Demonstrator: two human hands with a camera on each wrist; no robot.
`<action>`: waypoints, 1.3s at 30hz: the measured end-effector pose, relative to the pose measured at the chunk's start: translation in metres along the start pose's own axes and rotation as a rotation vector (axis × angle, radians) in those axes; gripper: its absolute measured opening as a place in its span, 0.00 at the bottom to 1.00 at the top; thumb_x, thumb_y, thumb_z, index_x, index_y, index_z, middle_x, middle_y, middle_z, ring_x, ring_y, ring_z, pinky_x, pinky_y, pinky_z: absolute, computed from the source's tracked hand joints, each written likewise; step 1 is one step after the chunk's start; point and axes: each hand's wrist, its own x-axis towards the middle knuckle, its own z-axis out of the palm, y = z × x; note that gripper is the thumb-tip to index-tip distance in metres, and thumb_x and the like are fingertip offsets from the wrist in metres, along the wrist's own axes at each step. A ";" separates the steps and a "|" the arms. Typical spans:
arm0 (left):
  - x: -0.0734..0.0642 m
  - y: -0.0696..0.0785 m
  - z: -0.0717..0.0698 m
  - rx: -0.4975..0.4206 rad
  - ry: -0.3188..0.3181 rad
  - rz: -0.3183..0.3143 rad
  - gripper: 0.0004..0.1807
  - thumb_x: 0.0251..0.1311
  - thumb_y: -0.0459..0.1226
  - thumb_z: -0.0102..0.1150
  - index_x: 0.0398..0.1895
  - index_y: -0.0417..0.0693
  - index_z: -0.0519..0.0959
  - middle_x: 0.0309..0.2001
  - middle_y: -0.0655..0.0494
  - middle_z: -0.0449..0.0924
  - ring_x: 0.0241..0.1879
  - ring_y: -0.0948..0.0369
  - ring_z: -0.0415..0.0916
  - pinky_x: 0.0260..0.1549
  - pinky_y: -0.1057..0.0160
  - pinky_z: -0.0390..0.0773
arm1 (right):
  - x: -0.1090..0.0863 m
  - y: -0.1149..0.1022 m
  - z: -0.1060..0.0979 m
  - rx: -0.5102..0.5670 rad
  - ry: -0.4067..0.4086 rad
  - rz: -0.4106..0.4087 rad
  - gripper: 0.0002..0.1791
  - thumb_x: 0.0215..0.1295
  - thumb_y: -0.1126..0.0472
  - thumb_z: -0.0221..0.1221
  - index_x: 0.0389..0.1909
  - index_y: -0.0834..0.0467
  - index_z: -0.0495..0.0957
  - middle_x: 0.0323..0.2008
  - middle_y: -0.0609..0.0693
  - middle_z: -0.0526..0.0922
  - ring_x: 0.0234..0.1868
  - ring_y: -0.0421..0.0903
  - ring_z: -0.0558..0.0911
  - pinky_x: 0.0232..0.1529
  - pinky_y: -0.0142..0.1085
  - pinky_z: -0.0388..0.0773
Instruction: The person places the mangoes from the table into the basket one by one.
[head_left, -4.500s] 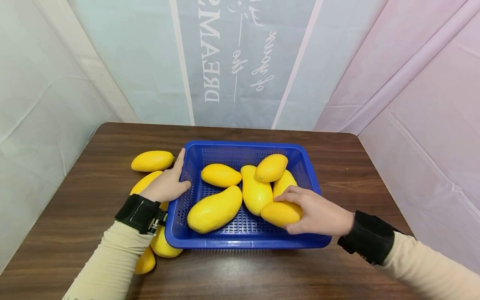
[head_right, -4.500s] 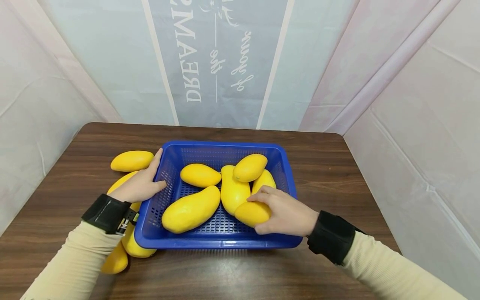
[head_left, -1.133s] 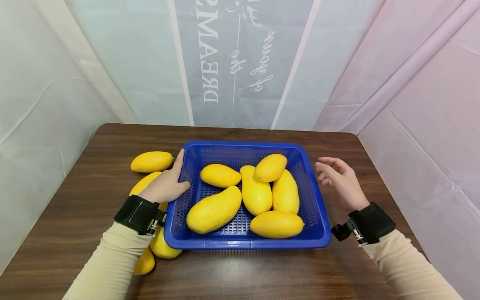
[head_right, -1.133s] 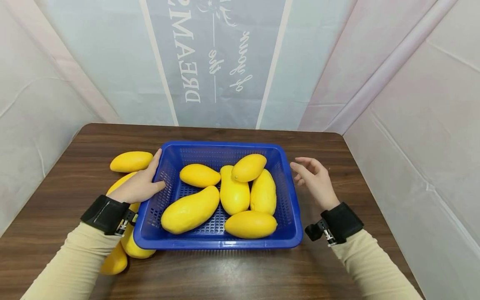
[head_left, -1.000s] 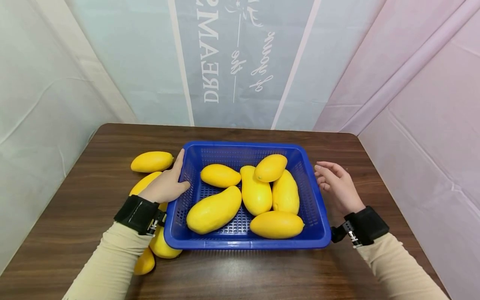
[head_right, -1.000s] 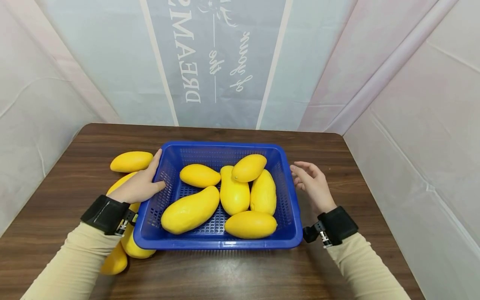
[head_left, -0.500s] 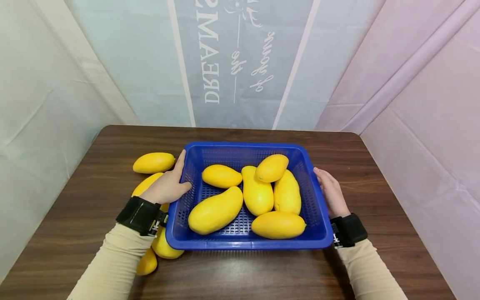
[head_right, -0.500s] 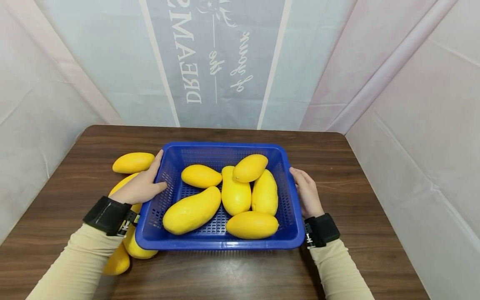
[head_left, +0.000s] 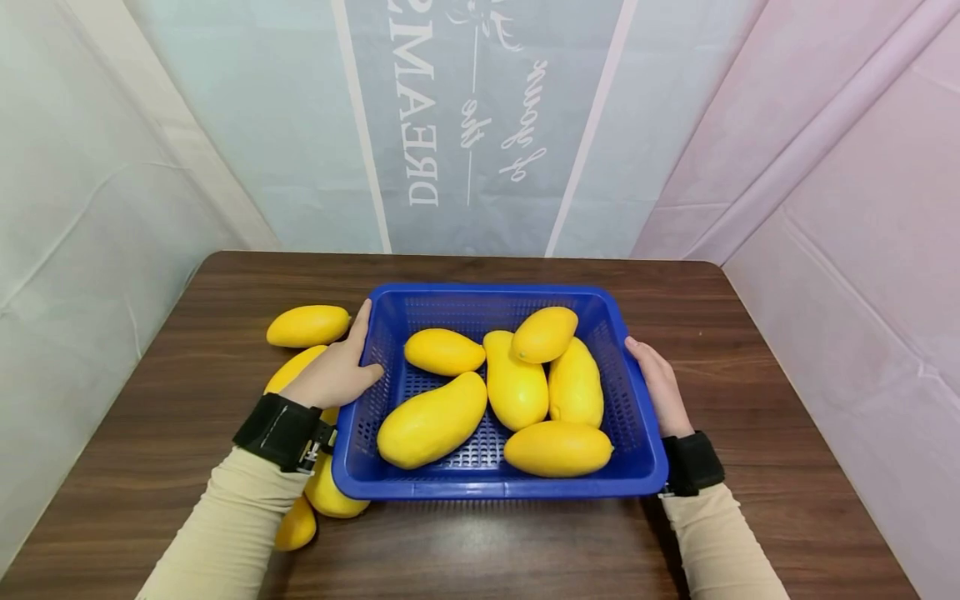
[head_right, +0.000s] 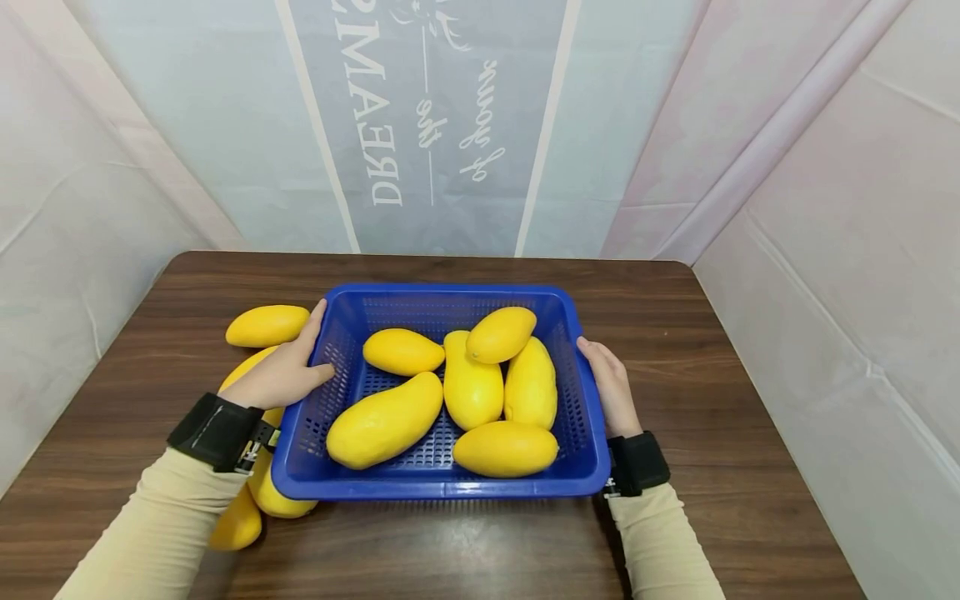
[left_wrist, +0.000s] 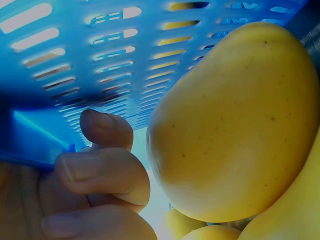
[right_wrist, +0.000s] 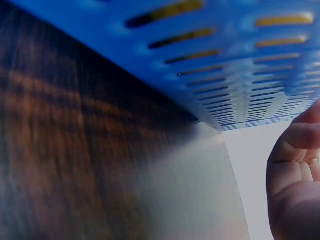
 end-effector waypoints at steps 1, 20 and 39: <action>0.000 0.000 0.000 0.002 0.001 -0.001 0.54 0.68 0.38 0.48 0.76 0.59 0.16 0.17 0.52 0.72 0.10 0.57 0.69 0.16 0.59 0.75 | 0.000 0.000 0.001 -0.001 -0.002 -0.004 0.21 0.75 0.42 0.47 0.56 0.52 0.72 0.40 0.43 0.81 0.38 0.37 0.82 0.40 0.32 0.82; -0.001 0.005 0.000 0.013 0.007 -0.008 0.54 0.68 0.39 0.49 0.76 0.59 0.16 0.18 0.51 0.72 0.11 0.56 0.71 0.16 0.60 0.76 | 0.000 -0.003 0.005 0.110 -0.031 0.009 0.13 0.76 0.47 0.49 0.34 0.51 0.70 0.25 0.43 0.77 0.25 0.38 0.80 0.29 0.30 0.80; -0.008 0.015 -0.011 0.268 0.047 -0.015 0.50 0.69 0.47 0.50 0.80 0.46 0.28 0.27 0.46 0.80 0.18 0.55 0.78 0.17 0.62 0.75 | 0.001 -0.002 0.000 0.061 -0.077 0.039 0.18 0.75 0.43 0.48 0.49 0.52 0.74 0.35 0.43 0.82 0.34 0.38 0.83 0.36 0.33 0.83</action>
